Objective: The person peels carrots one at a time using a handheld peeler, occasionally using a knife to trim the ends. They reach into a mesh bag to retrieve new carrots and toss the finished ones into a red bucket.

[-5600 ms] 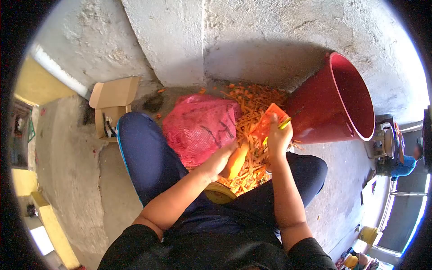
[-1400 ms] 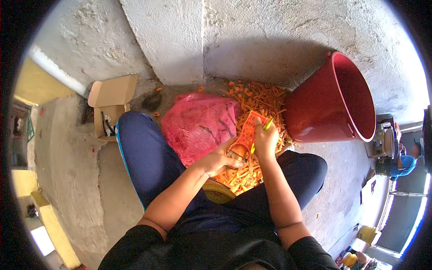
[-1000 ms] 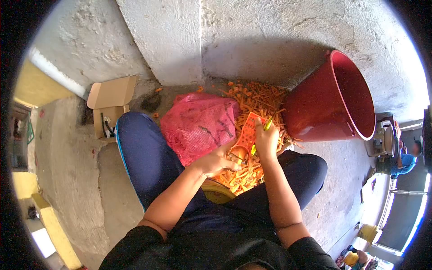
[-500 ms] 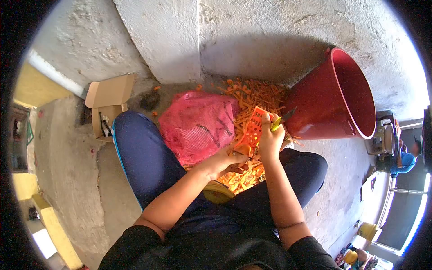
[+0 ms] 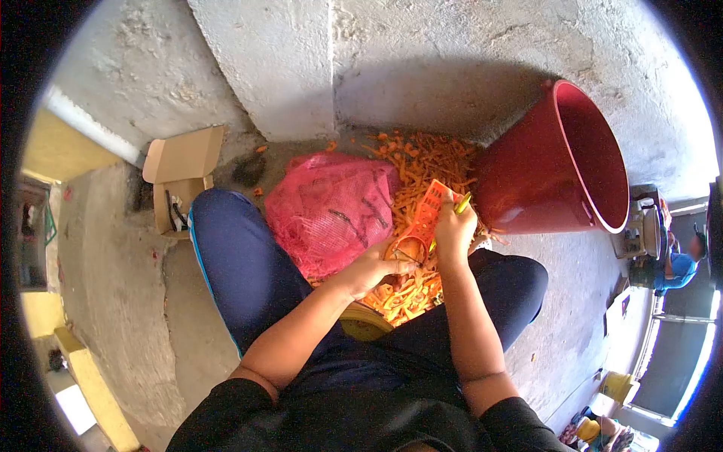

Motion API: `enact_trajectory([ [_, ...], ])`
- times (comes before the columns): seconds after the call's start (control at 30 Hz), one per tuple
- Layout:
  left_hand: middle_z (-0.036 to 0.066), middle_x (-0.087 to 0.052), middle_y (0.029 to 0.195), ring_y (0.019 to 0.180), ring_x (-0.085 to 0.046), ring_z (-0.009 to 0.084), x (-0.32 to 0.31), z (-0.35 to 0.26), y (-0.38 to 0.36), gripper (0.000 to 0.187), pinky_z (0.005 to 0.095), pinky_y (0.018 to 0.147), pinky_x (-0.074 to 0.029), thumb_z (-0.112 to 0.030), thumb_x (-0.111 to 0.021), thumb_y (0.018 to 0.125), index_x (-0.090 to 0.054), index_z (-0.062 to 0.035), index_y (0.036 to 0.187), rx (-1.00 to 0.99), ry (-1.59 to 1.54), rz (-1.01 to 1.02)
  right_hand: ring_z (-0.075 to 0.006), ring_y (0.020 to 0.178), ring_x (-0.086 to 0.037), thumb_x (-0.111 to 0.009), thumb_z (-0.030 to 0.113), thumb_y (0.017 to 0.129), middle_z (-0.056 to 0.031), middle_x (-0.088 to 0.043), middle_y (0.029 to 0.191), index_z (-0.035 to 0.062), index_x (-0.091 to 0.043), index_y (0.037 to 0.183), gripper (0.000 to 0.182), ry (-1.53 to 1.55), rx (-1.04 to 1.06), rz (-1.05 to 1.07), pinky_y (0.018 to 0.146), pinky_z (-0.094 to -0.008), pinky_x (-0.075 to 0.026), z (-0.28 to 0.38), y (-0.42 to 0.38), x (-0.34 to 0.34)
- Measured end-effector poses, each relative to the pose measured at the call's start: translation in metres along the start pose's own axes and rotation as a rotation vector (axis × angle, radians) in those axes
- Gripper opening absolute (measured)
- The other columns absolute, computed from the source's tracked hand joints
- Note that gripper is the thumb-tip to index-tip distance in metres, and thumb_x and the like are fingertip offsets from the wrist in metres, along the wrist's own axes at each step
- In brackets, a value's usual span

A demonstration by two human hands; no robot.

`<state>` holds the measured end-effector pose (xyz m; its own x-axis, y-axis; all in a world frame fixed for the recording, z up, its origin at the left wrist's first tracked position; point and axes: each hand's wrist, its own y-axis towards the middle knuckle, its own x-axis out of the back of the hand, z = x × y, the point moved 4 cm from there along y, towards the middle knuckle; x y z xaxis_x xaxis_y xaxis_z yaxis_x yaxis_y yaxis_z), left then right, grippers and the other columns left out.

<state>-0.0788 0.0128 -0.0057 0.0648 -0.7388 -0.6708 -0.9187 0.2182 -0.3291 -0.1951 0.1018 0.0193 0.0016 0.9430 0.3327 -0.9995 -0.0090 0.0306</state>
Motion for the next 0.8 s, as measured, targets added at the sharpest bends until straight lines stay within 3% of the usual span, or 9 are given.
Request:
enact_trajectory([
  [0.1,0.004,-0.053,0.080,0.068,-0.055,0.0143,0.007,0.004,-0.004,0.045,0.0278,0.059,-0.048,-0.007,-0.060,0.072,-0.040,-0.0016,0.112,-0.063,0.108,0.084,-0.0093,0.047,-0.036,-0.048,0.024,0.084,-0.0027,-0.045,0.051,-0.0002,-0.053,0.066,0.031,-0.317,0.231,-0.257,0.043,-0.0276,-0.031,-0.053,0.031,0.013],
  [0.17,0.004,-0.053,0.079,0.068,-0.055,0.0141,-0.009,0.003,-0.041,0.050,0.0282,0.060,-0.048,-0.006,-0.061,0.072,-0.036,-0.0015,0.115,0.024,0.108,0.154,-0.0065,0.050,-0.037,-0.047,0.025,0.084,-0.0004,-0.048,0.056,-0.0005,-0.057,0.072,0.030,0.056,-0.214,-0.393,0.043,-0.0253,-0.032,-0.077,0.089,0.074],
  [0.23,0.006,-0.052,0.087,0.072,-0.054,0.0140,-0.005,0.000,-0.043,0.056,0.0284,0.064,-0.047,-0.005,-0.061,0.072,-0.031,-0.0022,0.119,0.027,0.155,0.164,-0.0055,0.052,-0.037,-0.049,0.023,0.084,0.0012,-0.049,0.059,0.0003,-0.058,0.078,0.025,0.181,0.001,-0.376,0.045,-0.0236,-0.031,-0.032,0.090,0.079],
  [0.33,0.004,-0.050,0.095,0.083,-0.051,0.0114,0.005,-0.008,-0.030,0.063,0.0238,0.068,-0.045,-0.006,-0.063,0.071,-0.028,-0.0026,0.124,-0.058,0.279,0.055,-0.0056,0.055,-0.036,-0.051,0.020,0.083,0.0036,-0.048,0.063,0.0014,-0.057,0.081,0.020,0.277,0.009,-0.250,0.050,-0.0213,-0.032,-0.034,0.079,0.061],
  [0.43,0.004,-0.051,0.092,0.077,-0.053,0.0129,0.005,-0.003,-0.028,0.057,0.0260,0.067,-0.045,-0.011,-0.067,0.068,-0.036,-0.0051,0.116,0.088,-0.194,0.098,-0.0051,0.058,-0.037,-0.051,0.021,0.084,0.0042,-0.046,0.065,0.0028,-0.055,0.081,0.019,0.369,-0.068,-0.174,0.052,-0.0207,-0.032,-0.037,0.065,0.047],
  [0.5,0.004,-0.051,0.093,0.082,-0.052,0.0125,0.010,-0.006,-0.025,0.057,0.0258,0.072,-0.043,-0.015,-0.068,0.068,-0.037,-0.0056,0.115,-0.006,0.015,0.008,-0.0049,0.058,-0.037,-0.051,0.021,0.084,0.0045,-0.045,0.065,0.0036,-0.055,0.080,0.018,0.361,-0.042,-0.153,0.052,-0.0206,-0.032,-0.033,0.067,0.052],
  [0.53,0.003,-0.051,0.094,0.084,-0.051,0.0122,0.012,-0.007,-0.025,0.057,0.0257,0.075,-0.042,-0.016,-0.068,0.068,-0.038,-0.0059,0.115,-0.054,0.118,-0.039,-0.0084,0.061,-0.051,-0.048,0.019,0.085,-0.0020,-0.056,0.073,0.0014,-0.055,0.085,0.019,0.364,-0.048,-0.117,0.057,-0.0226,-0.043,-0.036,0.071,0.055],
  [0.73,0.005,-0.051,0.098,0.090,-0.050,0.0147,0.012,-0.007,-0.020,0.054,0.0273,0.080,-0.040,-0.031,-0.063,0.071,-0.041,-0.0054,0.114,-0.289,0.365,-0.212,-0.0051,0.061,-0.041,-0.051,0.023,0.084,0.0038,-0.048,0.067,0.0046,-0.054,0.078,0.020,0.306,-0.073,-0.019,0.057,-0.0210,-0.034,-0.007,0.038,0.039],
  [0.8,0.006,-0.052,0.099,0.090,-0.051,0.0174,0.017,-0.001,-0.016,0.052,0.0290,0.079,-0.042,-0.036,-0.059,0.074,-0.042,-0.0054,0.113,-0.094,-0.123,-0.167,-0.0047,0.063,-0.040,-0.050,0.024,0.085,0.0036,-0.048,0.067,0.0036,-0.054,0.080,0.021,0.247,-0.062,0.065,0.057,-0.0204,-0.035,-0.001,0.025,0.029],
])
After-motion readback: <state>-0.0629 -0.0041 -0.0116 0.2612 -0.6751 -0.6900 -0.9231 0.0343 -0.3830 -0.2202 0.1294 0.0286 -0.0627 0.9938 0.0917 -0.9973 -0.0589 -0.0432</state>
